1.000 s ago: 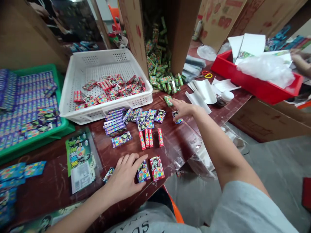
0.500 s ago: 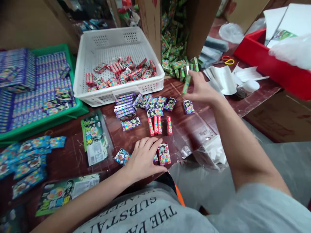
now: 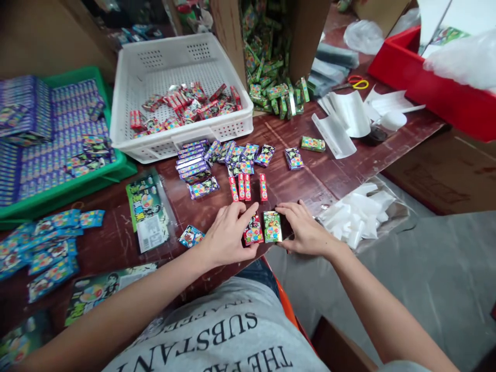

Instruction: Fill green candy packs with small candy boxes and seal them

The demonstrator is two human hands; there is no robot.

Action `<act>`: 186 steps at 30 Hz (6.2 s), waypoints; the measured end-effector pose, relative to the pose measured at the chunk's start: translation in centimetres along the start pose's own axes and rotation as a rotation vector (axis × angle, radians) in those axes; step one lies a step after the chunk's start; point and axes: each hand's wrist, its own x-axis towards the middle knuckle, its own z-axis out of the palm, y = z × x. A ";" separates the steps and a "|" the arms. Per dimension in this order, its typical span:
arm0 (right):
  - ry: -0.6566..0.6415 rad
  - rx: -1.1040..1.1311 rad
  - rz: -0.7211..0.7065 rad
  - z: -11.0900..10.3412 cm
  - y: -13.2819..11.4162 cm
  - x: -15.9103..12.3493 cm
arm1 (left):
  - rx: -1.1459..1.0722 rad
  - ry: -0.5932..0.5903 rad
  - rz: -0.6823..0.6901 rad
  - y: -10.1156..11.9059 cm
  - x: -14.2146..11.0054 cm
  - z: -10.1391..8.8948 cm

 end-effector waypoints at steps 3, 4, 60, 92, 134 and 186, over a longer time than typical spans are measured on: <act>-0.001 -0.026 -0.015 -0.3 0.2 -0.2 | -0.099 0.185 0.067 -0.2 0.3 1.1; 0.002 -0.029 -0.019 -0.3 0.3 -0.4 | -0.132 0.234 0.092 -0.4 0.2 1.5; -0.232 -0.027 -0.662 8.1 -14.9 15.2 | 0.145 0.033 -0.696 -2.4 -24.8 -6.2; -0.340 0.095 -0.654 5.4 -9.3 13.7 | -0.022 -0.014 -0.522 -3.9 -19.3 -4.7; -0.114 0.132 -0.505 4.2 -10.0 14.1 | 0.047 0.116 -0.629 -2.8 -15.3 -5.4; -0.471 0.143 -0.784 -0.1 -13.3 22.6 | 0.007 0.444 -0.804 -3.4 -14.1 -4.9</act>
